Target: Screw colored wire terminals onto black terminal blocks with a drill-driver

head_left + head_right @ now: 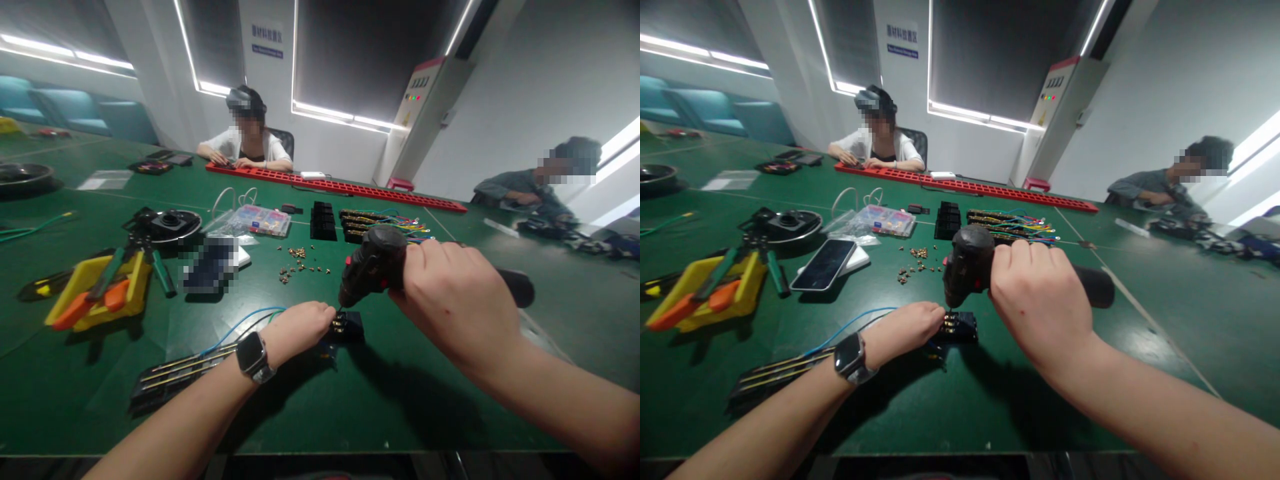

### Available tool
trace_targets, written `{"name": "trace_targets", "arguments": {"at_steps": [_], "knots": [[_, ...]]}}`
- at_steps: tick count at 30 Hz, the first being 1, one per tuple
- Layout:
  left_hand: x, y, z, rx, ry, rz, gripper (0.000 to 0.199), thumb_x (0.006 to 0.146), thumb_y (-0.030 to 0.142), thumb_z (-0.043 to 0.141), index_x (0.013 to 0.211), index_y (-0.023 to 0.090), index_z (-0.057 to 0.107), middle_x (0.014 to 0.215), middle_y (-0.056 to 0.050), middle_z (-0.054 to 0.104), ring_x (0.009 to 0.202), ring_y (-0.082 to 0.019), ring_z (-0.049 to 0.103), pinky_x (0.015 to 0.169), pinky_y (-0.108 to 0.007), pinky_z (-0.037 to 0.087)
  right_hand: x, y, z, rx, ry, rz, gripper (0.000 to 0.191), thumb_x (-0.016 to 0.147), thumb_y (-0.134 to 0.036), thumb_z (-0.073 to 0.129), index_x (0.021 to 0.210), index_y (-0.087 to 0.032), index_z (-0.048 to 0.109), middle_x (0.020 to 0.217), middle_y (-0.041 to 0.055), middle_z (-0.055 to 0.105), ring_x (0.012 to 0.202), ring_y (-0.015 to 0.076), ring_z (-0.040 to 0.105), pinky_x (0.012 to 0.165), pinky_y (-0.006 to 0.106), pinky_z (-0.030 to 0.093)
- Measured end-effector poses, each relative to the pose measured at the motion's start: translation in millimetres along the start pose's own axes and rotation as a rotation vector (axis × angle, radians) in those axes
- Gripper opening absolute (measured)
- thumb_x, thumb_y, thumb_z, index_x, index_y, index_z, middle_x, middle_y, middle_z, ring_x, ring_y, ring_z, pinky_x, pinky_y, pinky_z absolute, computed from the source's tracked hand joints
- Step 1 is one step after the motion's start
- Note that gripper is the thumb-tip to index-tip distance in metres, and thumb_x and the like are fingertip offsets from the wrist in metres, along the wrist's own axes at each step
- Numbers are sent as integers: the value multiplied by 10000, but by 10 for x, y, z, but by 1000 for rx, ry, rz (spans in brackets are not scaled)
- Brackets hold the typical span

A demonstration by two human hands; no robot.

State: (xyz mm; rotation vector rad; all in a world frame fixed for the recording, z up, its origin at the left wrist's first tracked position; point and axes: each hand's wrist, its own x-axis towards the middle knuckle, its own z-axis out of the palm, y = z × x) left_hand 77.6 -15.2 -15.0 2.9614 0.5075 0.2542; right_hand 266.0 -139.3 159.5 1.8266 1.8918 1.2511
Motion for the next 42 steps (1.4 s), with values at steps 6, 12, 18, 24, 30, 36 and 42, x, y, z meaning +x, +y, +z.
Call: {"name": "trace_targets", "arguments": {"at_steps": [6, 12, 18, 24, 30, 36, 42], "knots": [[-6, 4, 5, -1, 12, -7, 125, 1053, 124, 506, 994, 157, 610, 897, -71, 693, 766, -199, 677, 699, -317, 533, -2, 0, 16, -9, 25, 12, 65, 938, -221, 584, 909, -165, 599, 804, 139, 625, 728, 324, 547, 652, 385, 281], [1, -6, 17, 10, 14, -3, 124, 1057, 134, 506, 998, 155, 613, 909, -69, 703, 771, -194, 675, 700, -307, 520, -14, -2, 26, -3, -2, 7, 65, 949, -225, 582, 912, -174, 569, 819, 132, 619, 742, 321, 572, 671, 394, 297], [0, -15, 20, 20, 9, 2, 139, 1065, 139, 491, 1002, 155, 614, 912, -68, 703, 776, -202, 675, 701, -316, 525, 12, -31, -32, -15, -7, -6, 77, 977, -226, 544, 919, -178, 560, 812, 120, 606, 750, 319, 567, 671, 398, 285], [-4, -11, 29, 10, 13, -4, 144, 1066, 144, 489, 1006, 155, 619, 917, -71, 703, 782, -202, 675, 702, -318, 525, 9, -11, 23, -16, -5, 12, 88, 973, -252, 572, 925, -179, 561, 822, 124, 611, 751, 324, 571, 672, 398, 313], [-6, -15, 43, 19, 11, 2, 138, 1074, 159, 490, 1018, 160, 616, 910, -64, 699, 784, -207, 681, 688, -320, 523, -33, -6, 43, -5, 25, 4, 85, 961, -254, 581, 917, -183, 562, 816, 123, 596, 746, 323, 558, 667, 404, 332], [-39, -43, -17, -4, 7, 14, 105, 1059, 138, 532, 998, 173, 610, 931, -53, 701, 788, -195, 685, 687, -311, 519, -9, -6, 18, 22, 37, -35, 78, 965, -254, 576, 933, -182, 571, 825, 121, 587, 763, 329, 550, 671, 417, 343], [-63, -63, -116, 5, -9, 56, 94, 1052, 127, 570, 982, 177, 608, 916, -38, 692, 807, -188, 685, 677, -294, 499, 65, 124, 170, 96, 120, -117, 121, 911, -305, 636, 899, -204, 570, 840, 112, 608, 781, 315, 576, 691, 421, 396]]}}
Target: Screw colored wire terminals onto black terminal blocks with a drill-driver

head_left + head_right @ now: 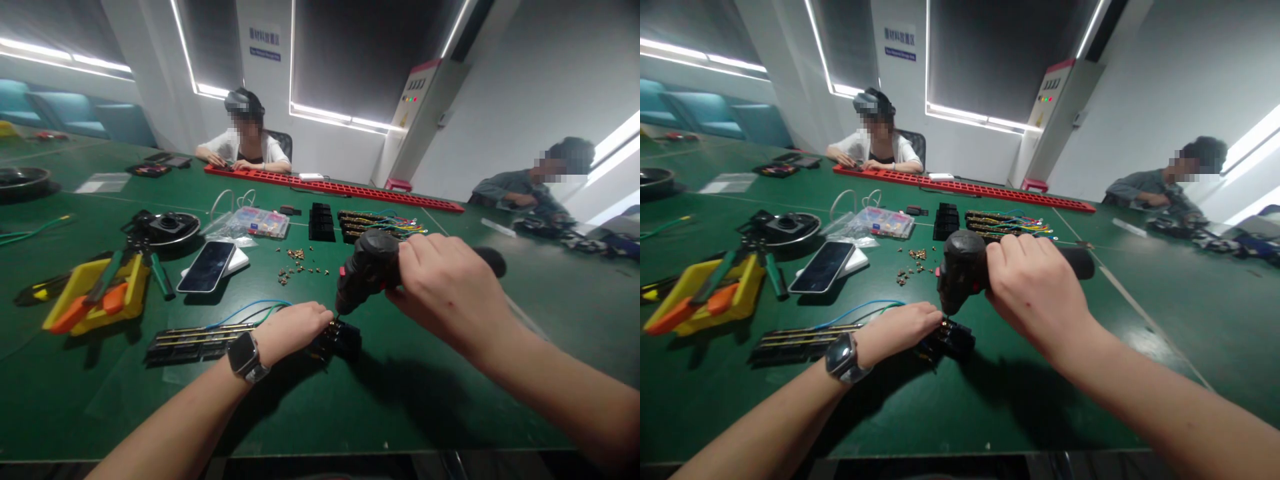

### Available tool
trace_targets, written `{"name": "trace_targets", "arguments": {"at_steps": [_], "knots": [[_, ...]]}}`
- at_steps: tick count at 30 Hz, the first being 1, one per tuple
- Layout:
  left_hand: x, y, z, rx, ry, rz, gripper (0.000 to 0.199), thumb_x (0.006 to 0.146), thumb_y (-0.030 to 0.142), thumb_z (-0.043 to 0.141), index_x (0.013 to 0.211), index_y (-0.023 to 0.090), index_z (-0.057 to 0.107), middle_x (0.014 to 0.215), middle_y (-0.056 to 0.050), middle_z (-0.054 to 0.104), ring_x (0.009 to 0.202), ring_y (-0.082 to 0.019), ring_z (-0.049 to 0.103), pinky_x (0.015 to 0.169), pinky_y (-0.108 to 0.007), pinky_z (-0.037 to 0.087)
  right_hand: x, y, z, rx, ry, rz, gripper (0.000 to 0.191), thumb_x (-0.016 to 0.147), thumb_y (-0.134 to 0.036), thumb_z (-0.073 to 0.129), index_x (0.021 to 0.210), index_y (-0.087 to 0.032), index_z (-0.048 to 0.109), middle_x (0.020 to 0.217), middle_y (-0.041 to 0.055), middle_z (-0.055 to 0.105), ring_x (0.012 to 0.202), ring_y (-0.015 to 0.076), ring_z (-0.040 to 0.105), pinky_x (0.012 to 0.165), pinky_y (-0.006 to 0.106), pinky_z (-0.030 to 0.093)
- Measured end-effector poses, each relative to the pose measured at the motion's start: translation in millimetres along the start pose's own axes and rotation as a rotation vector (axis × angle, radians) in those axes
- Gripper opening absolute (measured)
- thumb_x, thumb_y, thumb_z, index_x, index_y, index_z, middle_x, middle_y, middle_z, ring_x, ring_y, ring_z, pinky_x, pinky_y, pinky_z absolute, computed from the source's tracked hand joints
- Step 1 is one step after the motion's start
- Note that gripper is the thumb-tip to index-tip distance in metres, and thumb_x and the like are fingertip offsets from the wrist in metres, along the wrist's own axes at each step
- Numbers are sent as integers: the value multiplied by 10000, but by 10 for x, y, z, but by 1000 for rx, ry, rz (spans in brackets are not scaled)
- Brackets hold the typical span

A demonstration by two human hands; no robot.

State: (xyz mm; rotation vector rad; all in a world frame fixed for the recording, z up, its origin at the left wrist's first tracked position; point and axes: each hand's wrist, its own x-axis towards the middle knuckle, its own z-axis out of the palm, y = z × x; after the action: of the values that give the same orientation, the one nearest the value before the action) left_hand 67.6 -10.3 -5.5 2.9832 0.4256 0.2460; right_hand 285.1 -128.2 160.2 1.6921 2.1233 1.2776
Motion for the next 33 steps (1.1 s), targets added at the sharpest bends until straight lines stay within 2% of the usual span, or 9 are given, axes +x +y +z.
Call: {"name": "trace_targets", "arguments": {"at_steps": [4, 8, 11, 16, 19, 22, 26, 29, 33], "knots": [[2, 7, 5, -3, 17, -21, 90, 1062, 152, 567, 991, 184, 610, 924, -39, 691, 803, -186, 683, 662, -290, 485, 40, 243, 276, 125, 91, -64, 253, 799, -379, 713, 910, -171, 622, 859, 143, 667, 813, 337, 616, 721, 443, 474], [25, 2, 53, -23, 32, -61, 104, 1075, 188, 554, 991, 179, 614, 917, -45, 703, 807, -193, 688, 691, -296, 494, 11, 515, 631, 302, 298, -148, 314, 852, -389, 698, 1024, -129, 663, 955, 190, 730, 913, 363, 660, 803, 480, 536], [42, -10, 73, -44, 32, -110, 131, 1087, 235, 544, 997, 179, 622, 918, -52, 714, 815, -201, 694, 700, -299, 493, -154, 631, 958, 438, 388, -76, 334, 858, -384, 715, 1088, -145, 672, 986, 192, 744, 954, 358, 682, 868, 489, 555], [63, -8, 11, -157, -8, -216, 171, 1087, 290, 557, 978, 189, 642, 881, -32, 720, 776, -189, 681, 648, -285, 438, -668, 536, 1682, 769, 132, 586, 525, 615, -521, 822, 1002, -186, 703, 991, 177, 751, 948, 406, 719, 852, 518, 577], [72, 2, -10, -236, -14, -299, 196, 1087, 318, 567, 971, 191, 661, 867, -23, 722, 754, -170, 663, 640, -272, 409, -941, 430, 2076, 1001, -82, 807, 521, 616, -529, 809, 1011, -201, 718, 928, 118, 781, 876, 364, 753, 784, 460, 593], [69, -5, 31, -281, 13, -365, 185, 1053, 340, 628, 958, 186, 666, 886, -28, 725, 773, -169, 657, 661, -269, 417, -1121, 418, 2334, 1142, -240, 929, 542, 592, -585, 808, 961, -194, 735, 917, 112, 802, 901, 370, 756, 804, 466, 591], [47, -56, 100, -316, 44, -417, 234, 988, 380, 721, 1089, 173, 676, 968, -52, 732, 798, -181, 665, 694, -285, 470, -1290, 538, 2485, 1171, -312, 1007, 515, 586, -594, 806, 903, -193, 737, 898, 132, 806, 862, 376, 753, 780, 473, 583], [33, -101, 87, -347, 41, -329, 302, 1005, 343, 696, 1263, 188, 673, 1108, -77, 734, 916, -196, 701, 803, -307, 531, -1387, 615, 2514, 1172, -330, 1038, 448, 602, -581, 814, 852, -218, 733, 846, 117, 802, 818, 367, 757, 757, 461, 583], [19, -117, -6, -373, -33, -207, 259, 1069, 310, 600, 1294, 238, 708, 1130, -62, 746, 988, -184, 724, 895, -308, 553, -1467, 619, 2535, 1141, -333, 983, 313, 689, -516, 838, 836, -257, 743, 823, 124, 811, 805, 381, 775, 710, 453, 581]]}}
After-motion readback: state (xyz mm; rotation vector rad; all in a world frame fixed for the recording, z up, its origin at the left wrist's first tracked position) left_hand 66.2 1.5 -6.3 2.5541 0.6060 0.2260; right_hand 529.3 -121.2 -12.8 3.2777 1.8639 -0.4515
